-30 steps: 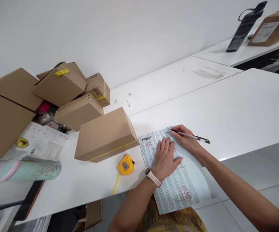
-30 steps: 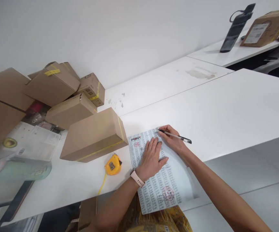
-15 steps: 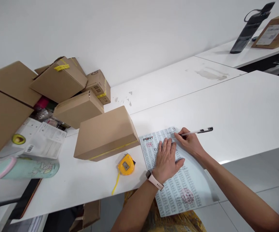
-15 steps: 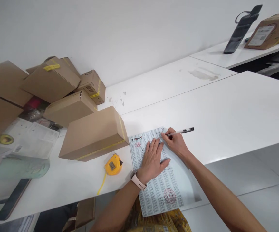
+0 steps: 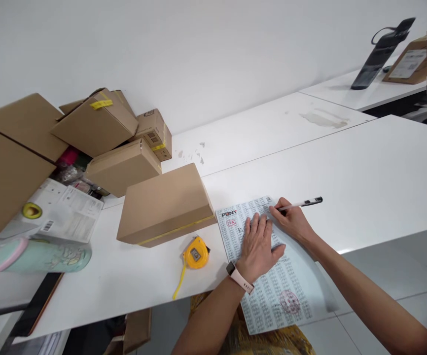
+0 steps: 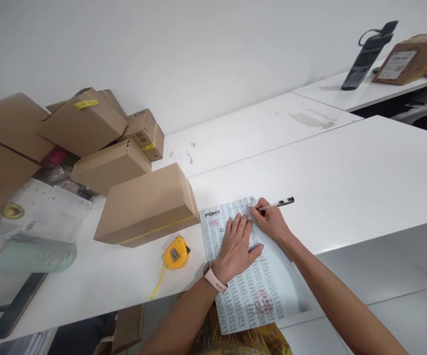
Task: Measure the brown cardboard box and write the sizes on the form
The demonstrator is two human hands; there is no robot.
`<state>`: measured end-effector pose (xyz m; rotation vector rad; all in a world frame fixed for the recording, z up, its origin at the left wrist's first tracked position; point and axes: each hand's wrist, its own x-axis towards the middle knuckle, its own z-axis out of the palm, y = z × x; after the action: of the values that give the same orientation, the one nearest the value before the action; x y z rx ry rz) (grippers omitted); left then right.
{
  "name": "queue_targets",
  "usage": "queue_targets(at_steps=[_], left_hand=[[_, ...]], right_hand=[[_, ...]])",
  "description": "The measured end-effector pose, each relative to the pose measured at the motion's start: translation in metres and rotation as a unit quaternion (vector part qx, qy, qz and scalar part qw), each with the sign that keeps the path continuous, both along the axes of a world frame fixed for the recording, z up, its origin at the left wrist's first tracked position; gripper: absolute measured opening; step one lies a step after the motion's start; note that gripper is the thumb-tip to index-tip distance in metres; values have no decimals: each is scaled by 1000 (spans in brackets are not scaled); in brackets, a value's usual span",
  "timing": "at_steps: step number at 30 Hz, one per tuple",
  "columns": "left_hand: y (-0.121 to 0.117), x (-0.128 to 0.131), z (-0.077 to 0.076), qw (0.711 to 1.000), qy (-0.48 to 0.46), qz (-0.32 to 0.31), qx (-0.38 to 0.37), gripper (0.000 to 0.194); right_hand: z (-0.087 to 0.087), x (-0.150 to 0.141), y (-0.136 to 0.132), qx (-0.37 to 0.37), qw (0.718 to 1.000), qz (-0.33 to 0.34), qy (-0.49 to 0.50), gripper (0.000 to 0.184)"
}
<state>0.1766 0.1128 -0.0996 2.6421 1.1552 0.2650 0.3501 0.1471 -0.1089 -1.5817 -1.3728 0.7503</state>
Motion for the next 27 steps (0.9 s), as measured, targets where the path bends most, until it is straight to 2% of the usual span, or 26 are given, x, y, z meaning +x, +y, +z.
queue_targets(at_steps=[18,27], left_hand=[[0,1,-1,1000,-5,3,-1,72],[-1,-1,4,1000,-12,1,-17,71]], right_hand=[[1,0,1,15,1000,10,-6,36],[1,2,1,10,1000,-4,-20,38]])
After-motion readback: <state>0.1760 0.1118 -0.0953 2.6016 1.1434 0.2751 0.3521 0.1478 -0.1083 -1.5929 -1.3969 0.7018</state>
